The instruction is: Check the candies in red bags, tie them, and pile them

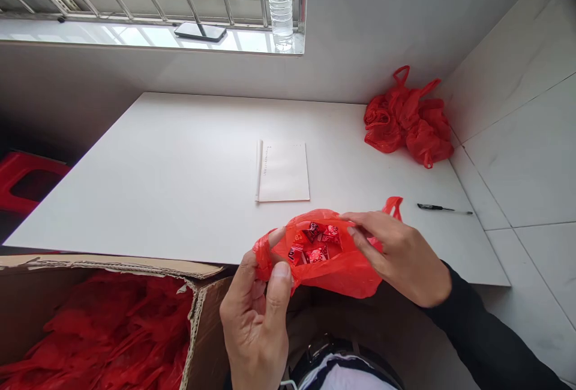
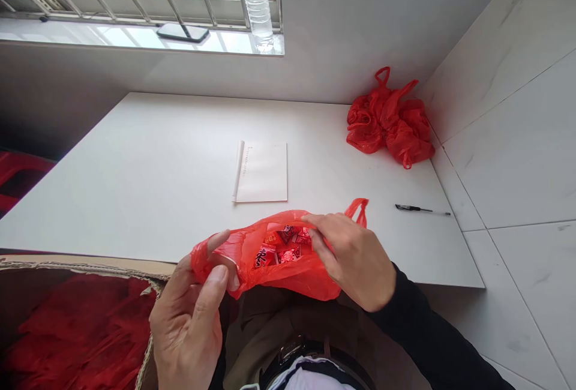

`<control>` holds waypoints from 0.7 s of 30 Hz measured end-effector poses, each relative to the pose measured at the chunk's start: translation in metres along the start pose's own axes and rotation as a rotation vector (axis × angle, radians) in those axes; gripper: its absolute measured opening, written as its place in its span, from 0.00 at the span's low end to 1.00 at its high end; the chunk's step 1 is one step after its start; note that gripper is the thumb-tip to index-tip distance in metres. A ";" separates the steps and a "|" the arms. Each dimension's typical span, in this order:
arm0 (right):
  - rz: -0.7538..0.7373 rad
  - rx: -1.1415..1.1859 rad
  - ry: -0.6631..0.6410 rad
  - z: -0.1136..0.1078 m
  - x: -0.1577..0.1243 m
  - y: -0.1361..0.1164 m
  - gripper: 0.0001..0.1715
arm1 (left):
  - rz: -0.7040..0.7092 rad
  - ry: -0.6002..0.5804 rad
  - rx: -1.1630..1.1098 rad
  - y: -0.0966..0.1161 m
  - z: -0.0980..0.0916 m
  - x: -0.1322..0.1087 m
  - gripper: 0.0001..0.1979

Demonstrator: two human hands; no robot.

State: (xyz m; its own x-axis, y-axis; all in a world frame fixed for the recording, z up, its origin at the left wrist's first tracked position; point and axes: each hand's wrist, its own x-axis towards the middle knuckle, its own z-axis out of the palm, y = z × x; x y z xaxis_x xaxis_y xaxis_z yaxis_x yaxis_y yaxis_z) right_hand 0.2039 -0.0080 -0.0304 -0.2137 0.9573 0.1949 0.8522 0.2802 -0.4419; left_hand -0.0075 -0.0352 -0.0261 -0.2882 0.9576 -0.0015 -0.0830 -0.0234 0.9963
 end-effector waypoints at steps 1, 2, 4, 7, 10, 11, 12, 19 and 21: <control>-0.003 0.015 0.108 -0.006 -0.002 0.001 0.16 | 0.006 0.008 0.017 0.002 0.000 -0.001 0.14; 0.011 0.000 0.203 -0.010 -0.004 0.003 0.17 | 0.015 0.015 0.033 0.004 0.001 -0.001 0.13; 0.073 -0.087 0.300 -0.015 -0.007 0.013 0.22 | 0.061 0.025 0.073 0.005 0.000 -0.001 0.10; 0.185 -0.149 0.191 -0.013 -0.009 0.035 0.38 | 0.180 0.040 0.143 0.002 -0.005 0.003 0.08; 0.323 -0.008 0.027 -0.009 -0.011 0.049 0.36 | 0.260 0.083 0.146 -0.002 -0.009 0.005 0.08; 0.349 0.058 0.016 -0.009 -0.012 0.049 0.30 | 0.268 0.083 0.117 -0.003 -0.009 0.005 0.09; 0.353 0.121 0.027 -0.011 -0.013 0.048 0.24 | 0.256 0.081 0.075 -0.002 -0.007 0.004 0.10; 0.127 0.379 0.364 -0.042 -0.023 0.009 0.07 | 0.115 0.198 -0.184 0.018 0.021 -0.010 0.16; 0.024 0.456 0.384 -0.048 -0.024 -0.001 0.12 | 0.194 0.087 -0.141 0.022 0.022 -0.009 0.13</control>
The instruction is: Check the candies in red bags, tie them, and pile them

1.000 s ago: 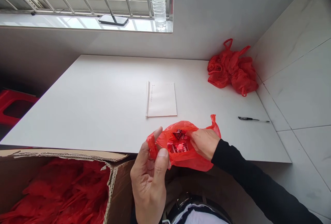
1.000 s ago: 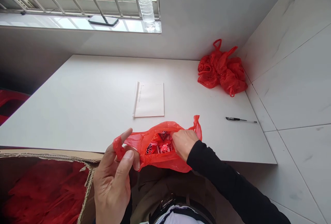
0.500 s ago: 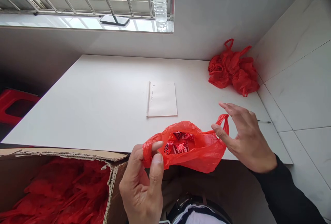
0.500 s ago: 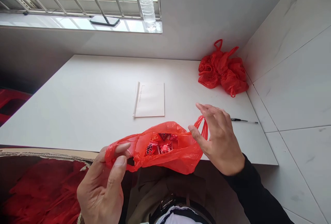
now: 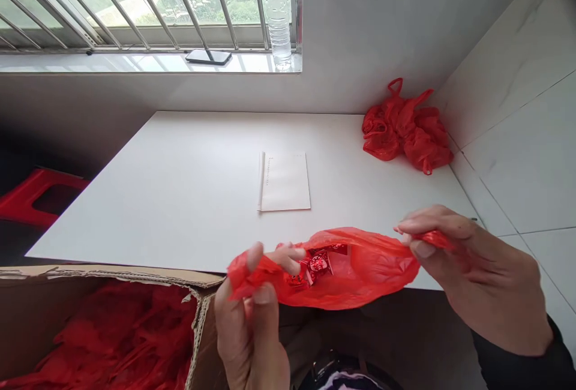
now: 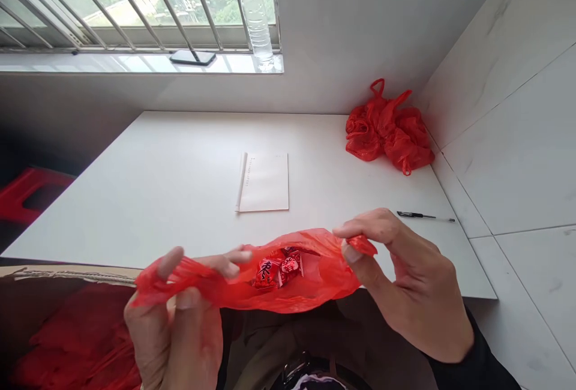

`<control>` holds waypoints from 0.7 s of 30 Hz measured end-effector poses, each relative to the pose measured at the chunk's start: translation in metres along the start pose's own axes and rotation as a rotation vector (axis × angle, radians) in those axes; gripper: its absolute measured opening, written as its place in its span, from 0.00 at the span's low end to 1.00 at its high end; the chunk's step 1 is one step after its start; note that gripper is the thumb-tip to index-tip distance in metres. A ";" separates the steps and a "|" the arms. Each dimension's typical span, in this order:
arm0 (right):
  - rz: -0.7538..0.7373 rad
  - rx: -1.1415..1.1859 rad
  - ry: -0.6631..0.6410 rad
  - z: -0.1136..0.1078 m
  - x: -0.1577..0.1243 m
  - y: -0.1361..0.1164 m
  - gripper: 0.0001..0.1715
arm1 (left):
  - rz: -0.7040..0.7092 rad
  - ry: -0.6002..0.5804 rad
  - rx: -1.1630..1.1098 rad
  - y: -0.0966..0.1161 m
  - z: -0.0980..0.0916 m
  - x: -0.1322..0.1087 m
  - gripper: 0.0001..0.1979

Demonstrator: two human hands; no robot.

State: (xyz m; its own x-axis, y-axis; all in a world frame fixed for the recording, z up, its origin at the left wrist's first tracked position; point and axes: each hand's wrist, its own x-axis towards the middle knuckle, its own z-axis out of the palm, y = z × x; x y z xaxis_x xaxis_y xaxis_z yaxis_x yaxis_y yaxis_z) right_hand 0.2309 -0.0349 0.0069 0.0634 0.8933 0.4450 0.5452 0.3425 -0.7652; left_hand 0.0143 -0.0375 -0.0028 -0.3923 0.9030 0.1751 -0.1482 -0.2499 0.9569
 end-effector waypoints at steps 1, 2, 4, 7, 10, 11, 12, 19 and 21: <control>-0.045 0.051 -0.037 0.001 0.000 -0.004 0.15 | 0.020 -0.085 0.036 0.000 0.000 0.001 0.12; -0.089 0.094 -0.091 0.003 0.000 -0.007 0.19 | 0.018 -0.170 0.081 0.000 0.000 0.001 0.11; -0.160 0.132 -0.222 0.009 0.002 -0.011 0.26 | -0.043 -0.280 0.161 -0.003 0.003 -0.002 0.09; -0.233 0.130 -0.381 0.018 0.008 -0.015 0.28 | -0.169 -0.302 0.187 -0.008 0.013 -0.014 0.11; -0.248 0.138 -0.394 0.024 0.012 -0.017 0.19 | -0.207 -0.313 0.219 -0.014 0.020 -0.024 0.13; -0.242 0.132 -0.379 0.024 0.013 -0.017 0.15 | -0.205 -0.325 0.231 -0.015 0.020 -0.025 0.13; -0.235 0.123 -0.365 0.024 0.013 -0.017 0.13 | -0.196 -0.340 0.246 -0.015 0.020 -0.025 0.13; -0.150 0.009 -0.374 0.020 0.014 -0.012 0.12 | -0.112 -0.398 0.313 -0.009 0.023 -0.021 0.11; -0.143 -0.019 -0.358 0.018 0.017 -0.010 0.06 | -0.037 -0.283 0.399 -0.007 0.019 -0.025 0.12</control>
State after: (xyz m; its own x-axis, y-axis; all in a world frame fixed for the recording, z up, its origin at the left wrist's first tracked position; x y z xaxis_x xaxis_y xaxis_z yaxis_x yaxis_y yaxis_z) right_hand 0.2117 -0.0178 0.0141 -0.3085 0.8831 0.3535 0.5428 0.4686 -0.6970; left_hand 0.0420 -0.0517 -0.0098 -0.1234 0.9820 0.1429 0.2241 -0.1127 0.9680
